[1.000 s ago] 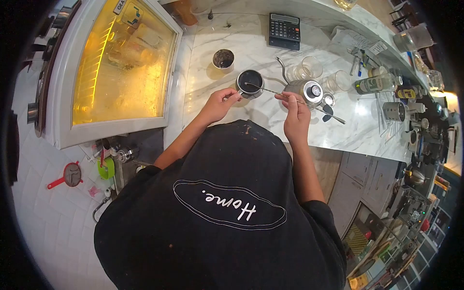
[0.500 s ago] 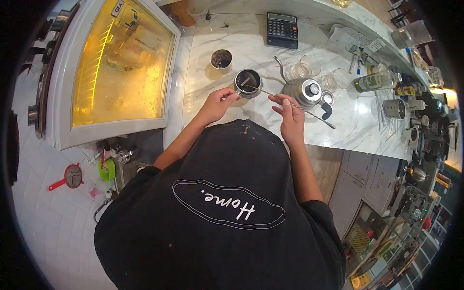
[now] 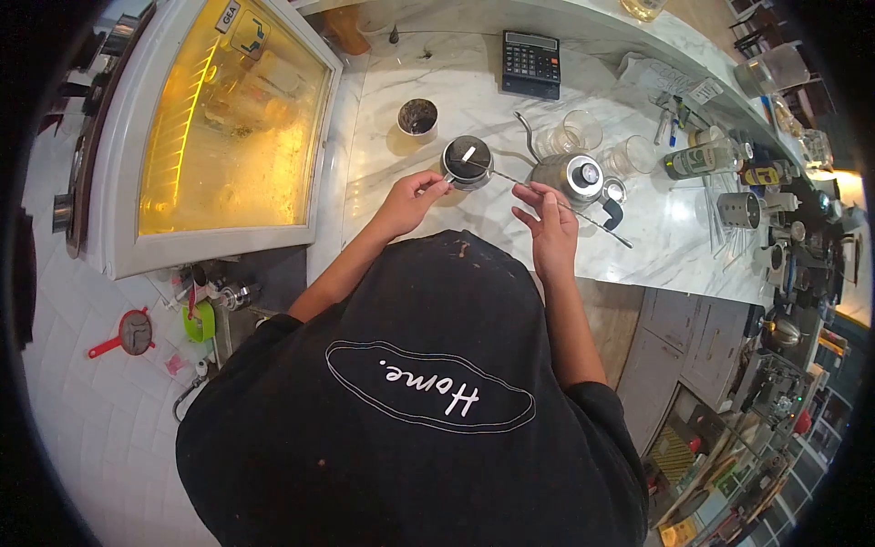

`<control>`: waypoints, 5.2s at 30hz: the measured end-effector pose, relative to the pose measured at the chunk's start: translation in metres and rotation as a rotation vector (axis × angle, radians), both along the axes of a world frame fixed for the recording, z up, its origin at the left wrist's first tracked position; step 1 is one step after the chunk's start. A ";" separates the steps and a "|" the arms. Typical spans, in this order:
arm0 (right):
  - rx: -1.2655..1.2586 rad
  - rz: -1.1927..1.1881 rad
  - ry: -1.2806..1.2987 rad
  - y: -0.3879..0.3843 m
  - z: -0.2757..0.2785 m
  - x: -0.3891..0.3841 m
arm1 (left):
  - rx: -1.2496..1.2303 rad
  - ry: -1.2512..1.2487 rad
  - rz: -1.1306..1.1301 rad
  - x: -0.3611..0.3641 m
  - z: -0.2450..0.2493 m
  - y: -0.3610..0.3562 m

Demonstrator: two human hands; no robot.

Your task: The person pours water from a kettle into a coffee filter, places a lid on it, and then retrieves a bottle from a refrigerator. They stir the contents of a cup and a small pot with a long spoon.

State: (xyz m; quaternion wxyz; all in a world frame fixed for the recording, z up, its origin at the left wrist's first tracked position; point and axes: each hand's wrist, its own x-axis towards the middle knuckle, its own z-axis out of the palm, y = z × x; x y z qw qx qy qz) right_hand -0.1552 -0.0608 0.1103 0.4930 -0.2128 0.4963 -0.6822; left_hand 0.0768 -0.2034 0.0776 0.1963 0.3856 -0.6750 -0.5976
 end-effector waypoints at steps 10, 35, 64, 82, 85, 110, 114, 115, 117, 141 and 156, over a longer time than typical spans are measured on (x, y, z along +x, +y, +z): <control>-0.003 -0.004 0.000 0.003 0.006 0.001 | 0.046 0.052 0.033 0.000 -0.009 0.001; -0.013 -0.100 -0.009 0.003 0.015 0.008 | 0.065 0.125 0.191 0.009 -0.010 0.017; -0.109 -0.124 -0.056 -0.043 0.069 -0.017 | -0.136 -0.100 0.555 0.034 -0.073 -0.115; -0.061 -0.216 -0.020 -0.109 0.072 -0.054 | -0.713 -0.666 -0.055 -0.095 -0.042 -0.283; -0.059 -0.208 0.000 -0.117 0.068 -0.059 | -0.805 -0.721 -0.051 -0.111 -0.052 -0.295; -0.117 -0.293 -0.033 -0.066 0.071 -0.067 | -0.657 -1.006 -0.704 -0.151 -0.009 -0.238; -0.107 -0.318 -0.033 -0.049 0.072 -0.071 | -0.671 -0.981 -0.783 -0.153 -0.002 -0.210; -0.098 -0.323 -0.023 -0.046 0.070 -0.072 | -0.686 -0.951 -0.760 -0.151 0.001 -0.206; -0.073 -0.339 -0.014 -0.043 0.067 -0.073 | -0.710 -0.891 -0.712 -0.143 0.004 -0.200; 0.176 -0.217 0.018 -0.151 0.039 -0.020 | -0.404 -0.191 0.445 0.048 0.022 -0.053; 0.308 -0.183 0.207 -0.190 0.007 -0.002 | -0.310 -0.169 0.389 0.050 -0.007 -0.059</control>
